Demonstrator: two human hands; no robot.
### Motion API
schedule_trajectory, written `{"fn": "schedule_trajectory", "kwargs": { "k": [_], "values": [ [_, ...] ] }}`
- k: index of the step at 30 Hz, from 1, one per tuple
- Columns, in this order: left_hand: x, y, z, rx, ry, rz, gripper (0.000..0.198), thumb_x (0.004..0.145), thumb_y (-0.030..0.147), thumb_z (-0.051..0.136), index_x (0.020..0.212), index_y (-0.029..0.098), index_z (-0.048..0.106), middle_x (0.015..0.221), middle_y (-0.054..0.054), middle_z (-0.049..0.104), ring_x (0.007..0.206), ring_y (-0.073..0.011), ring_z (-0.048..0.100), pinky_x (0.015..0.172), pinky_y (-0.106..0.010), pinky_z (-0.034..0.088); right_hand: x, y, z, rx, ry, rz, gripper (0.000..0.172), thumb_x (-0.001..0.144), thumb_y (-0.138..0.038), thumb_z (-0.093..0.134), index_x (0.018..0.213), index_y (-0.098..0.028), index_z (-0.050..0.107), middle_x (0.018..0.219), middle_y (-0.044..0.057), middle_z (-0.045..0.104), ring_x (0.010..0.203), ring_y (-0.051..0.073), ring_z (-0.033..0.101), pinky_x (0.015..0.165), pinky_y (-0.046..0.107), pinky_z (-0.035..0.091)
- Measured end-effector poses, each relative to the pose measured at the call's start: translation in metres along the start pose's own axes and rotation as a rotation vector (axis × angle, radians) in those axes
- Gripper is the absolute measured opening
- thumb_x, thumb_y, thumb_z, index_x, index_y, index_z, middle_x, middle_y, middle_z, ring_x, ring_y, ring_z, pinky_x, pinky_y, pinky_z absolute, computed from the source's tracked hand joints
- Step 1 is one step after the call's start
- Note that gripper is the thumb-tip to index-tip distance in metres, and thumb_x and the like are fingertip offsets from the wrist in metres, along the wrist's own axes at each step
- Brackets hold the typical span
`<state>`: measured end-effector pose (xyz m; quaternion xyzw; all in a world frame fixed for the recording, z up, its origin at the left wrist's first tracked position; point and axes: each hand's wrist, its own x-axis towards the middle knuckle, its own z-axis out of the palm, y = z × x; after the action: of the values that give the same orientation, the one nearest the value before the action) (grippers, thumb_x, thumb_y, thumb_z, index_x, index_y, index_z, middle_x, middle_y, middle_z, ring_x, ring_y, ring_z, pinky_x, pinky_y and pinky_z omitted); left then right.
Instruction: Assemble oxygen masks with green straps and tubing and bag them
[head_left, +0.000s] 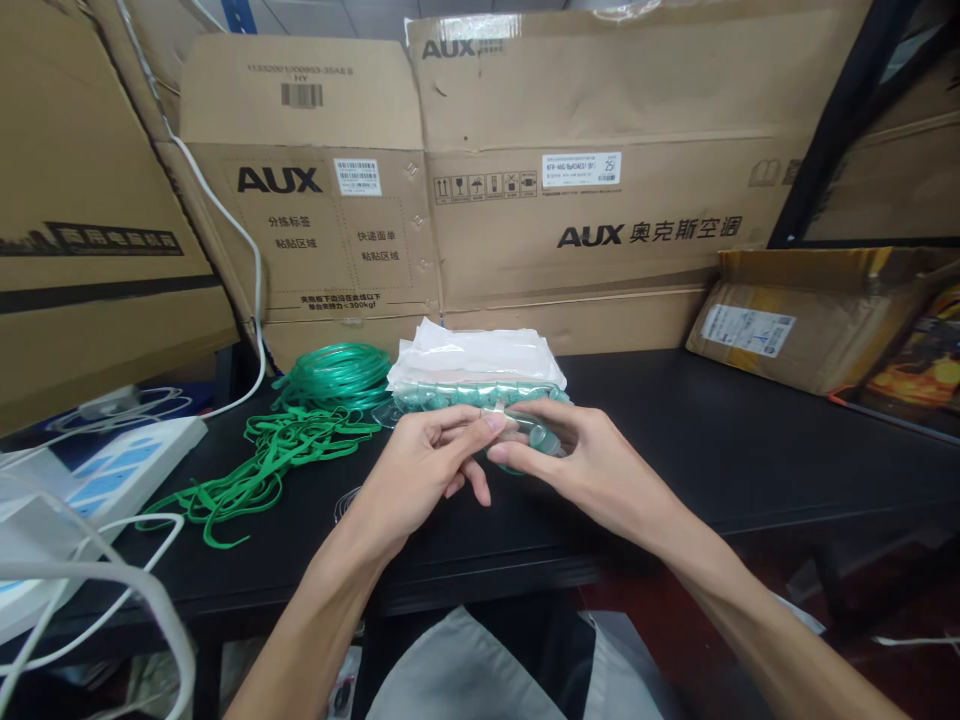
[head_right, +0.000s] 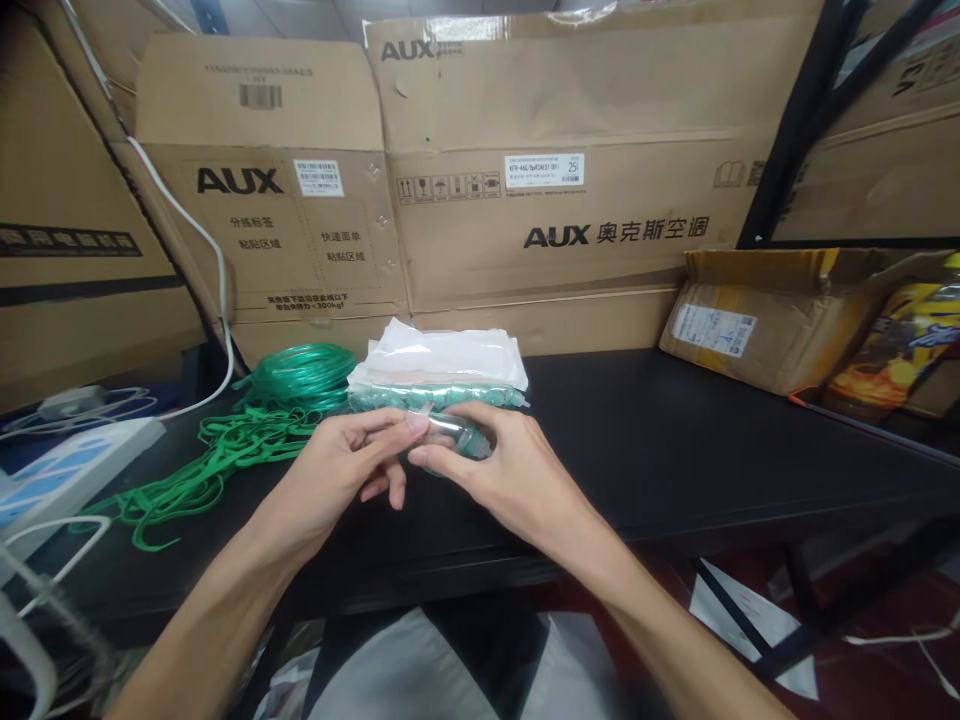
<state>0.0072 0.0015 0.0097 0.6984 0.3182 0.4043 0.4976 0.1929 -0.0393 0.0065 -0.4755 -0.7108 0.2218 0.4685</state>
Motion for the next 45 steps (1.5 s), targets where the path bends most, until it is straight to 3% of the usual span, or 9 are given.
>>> {"fn": "schedule_trajectory", "kwargs": {
  "k": [4,10,16,21,25,31,35,41,45],
  "values": [
    [0.0,-0.001,-0.002,-0.029,-0.008,0.018,0.03,0.094,0.045,0.064,0.101,0.017,0.075,0.1,-0.007,0.076,0.047,-0.0062,0.059,0.042,-0.02,0.027,-0.003,-0.003,-0.002,-0.087,0.004,-0.047,0.026,0.086,-0.043,0.075,0.108,-0.028,0.076,0.101,-0.001,0.078,0.091,0.023,0.069,0.078,0.033,0.049],
    [0.002,-0.005,-0.005,-0.023,-0.046,0.021,0.034,0.095,0.048,0.063,0.104,0.017,0.073,0.07,-0.001,0.068,0.052,-0.009,0.059,0.045,-0.019,0.03,-0.005,-0.006,0.001,-0.185,0.111,-0.134,0.026,0.083,-0.034,0.079,0.108,-0.026,0.074,0.109,0.003,0.073,0.098,0.024,0.068,0.087,0.035,0.049],
    [0.0,-0.003,-0.011,0.04,0.018,0.109,0.031,0.093,0.047,0.067,0.103,0.018,0.072,0.057,0.003,0.058,0.051,-0.0091,0.048,0.046,-0.021,0.027,-0.002,-0.01,-0.01,0.287,-0.014,0.097,0.036,0.093,-0.051,0.065,0.12,-0.027,0.073,0.116,0.005,0.073,0.106,0.024,0.066,0.082,0.033,0.051],
    [-0.001,-0.005,-0.011,0.097,0.042,0.136,0.031,0.091,0.048,0.069,0.095,0.018,0.073,0.053,0.003,0.057,0.049,-0.0089,0.042,0.047,-0.023,0.028,0.001,-0.004,-0.012,0.506,-0.107,0.17,0.031,0.091,-0.048,0.069,0.098,-0.019,0.077,0.098,0.007,0.073,0.093,0.021,0.063,0.075,0.031,0.047],
    [0.001,-0.008,-0.008,0.078,0.062,0.13,0.038,0.09,0.052,0.068,0.102,0.017,0.074,0.052,0.003,0.053,0.048,-0.0095,0.042,0.046,-0.024,0.026,0.001,-0.005,-0.009,0.639,-0.078,0.176,0.026,0.08,-0.041,0.081,0.089,-0.018,0.073,0.091,0.004,0.069,0.085,0.018,0.06,0.073,0.029,0.045],
    [0.001,-0.007,-0.008,0.071,0.084,0.11,0.043,0.087,0.05,0.073,0.116,0.018,0.075,0.05,0.005,0.05,0.047,-0.0084,0.037,0.046,-0.024,0.023,-0.002,-0.008,-0.008,0.602,-0.059,0.13,0.019,0.084,-0.037,0.078,0.089,-0.019,0.073,0.087,0.001,0.064,0.08,0.015,0.053,0.071,0.028,0.04],
    [0.0,-0.005,-0.008,0.076,0.094,0.126,0.039,0.086,0.047,0.075,0.114,0.02,0.078,0.05,0.005,0.048,0.048,-0.008,0.038,0.046,-0.023,0.023,-0.003,-0.009,-0.006,0.517,-0.02,0.095,0.019,0.084,-0.038,0.077,0.089,-0.02,0.074,0.088,0.002,0.066,0.083,0.018,0.055,0.074,0.03,0.041],
    [-0.001,-0.003,-0.007,0.103,0.123,0.16,0.033,0.084,0.043,0.078,0.107,0.021,0.081,0.061,0.002,0.06,0.048,-0.0071,0.039,0.048,-0.024,0.03,-0.003,-0.009,-0.005,0.42,0.034,0.055,0.017,0.085,-0.037,0.075,0.088,-0.02,0.075,0.088,0.002,0.067,0.081,0.018,0.054,0.071,0.03,0.04],
    [0.0,-0.004,-0.006,0.088,0.12,0.162,0.031,0.086,0.042,0.077,0.109,0.022,0.08,0.057,0.004,0.057,0.047,-0.0062,0.039,0.05,-0.023,0.034,-0.003,-0.008,-0.005,0.385,0.055,0.036,0.016,0.085,-0.036,0.075,0.089,-0.02,0.076,0.085,0.001,0.065,0.079,0.017,0.052,0.069,0.03,0.039]
  ]
}}
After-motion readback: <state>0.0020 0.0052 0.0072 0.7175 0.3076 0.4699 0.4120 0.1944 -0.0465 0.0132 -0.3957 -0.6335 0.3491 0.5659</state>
